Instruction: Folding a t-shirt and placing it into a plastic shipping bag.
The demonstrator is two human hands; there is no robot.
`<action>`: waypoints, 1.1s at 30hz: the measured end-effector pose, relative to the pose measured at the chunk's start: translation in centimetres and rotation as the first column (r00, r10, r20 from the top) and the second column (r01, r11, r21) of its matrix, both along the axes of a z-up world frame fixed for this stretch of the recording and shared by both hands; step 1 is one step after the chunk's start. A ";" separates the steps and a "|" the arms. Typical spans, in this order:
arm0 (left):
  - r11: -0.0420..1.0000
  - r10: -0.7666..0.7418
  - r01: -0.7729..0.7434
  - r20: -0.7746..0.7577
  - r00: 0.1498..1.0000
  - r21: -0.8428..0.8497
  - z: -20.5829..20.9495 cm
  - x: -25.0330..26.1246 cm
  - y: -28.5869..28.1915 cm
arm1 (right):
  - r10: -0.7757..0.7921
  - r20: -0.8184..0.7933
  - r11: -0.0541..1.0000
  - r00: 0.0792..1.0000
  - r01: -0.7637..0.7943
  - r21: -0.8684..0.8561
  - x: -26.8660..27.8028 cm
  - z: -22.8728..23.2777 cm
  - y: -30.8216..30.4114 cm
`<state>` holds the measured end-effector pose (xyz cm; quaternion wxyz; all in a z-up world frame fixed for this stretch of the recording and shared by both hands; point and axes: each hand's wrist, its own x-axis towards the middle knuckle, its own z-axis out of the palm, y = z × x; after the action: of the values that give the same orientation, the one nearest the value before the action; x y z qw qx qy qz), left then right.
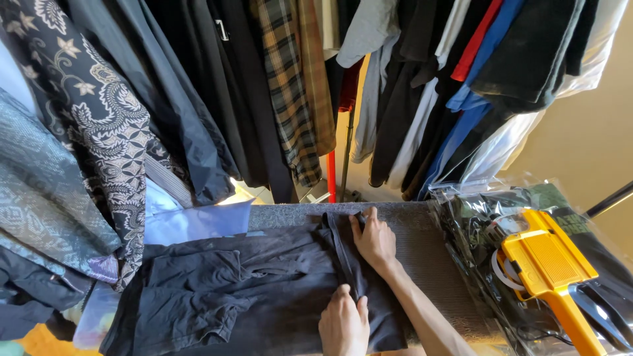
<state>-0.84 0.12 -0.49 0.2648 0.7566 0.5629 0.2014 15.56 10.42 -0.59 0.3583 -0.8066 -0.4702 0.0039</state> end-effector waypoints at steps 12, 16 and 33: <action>0.995 0.055 -0.074 -0.253 0.966 -0.064 -3.8 -2.3 0.0 | 0.057 0.236 0.997 0.970 -0.070 0.043 -3.1 5.0 -4.1; 0.997 -0.052 0.065 -0.252 0.966 0.042 -5.4 -1.9 0.3 | 0.269 0.443 0.925 0.855 -0.357 0.129 -3.5 2.4 -4.3; 0.582 -0.717 0.676 -0.106 0.689 0.453 3.8 5.0 11.3 | -0.342 0.106 0.900 0.934 0.293 0.322 -1.5 -14.9 -20.3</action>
<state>4.15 11.44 3.28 0.1611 0.9461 0.1442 0.2411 14.06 -9.89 -15.46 0.4335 -0.8063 -0.3542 -0.1912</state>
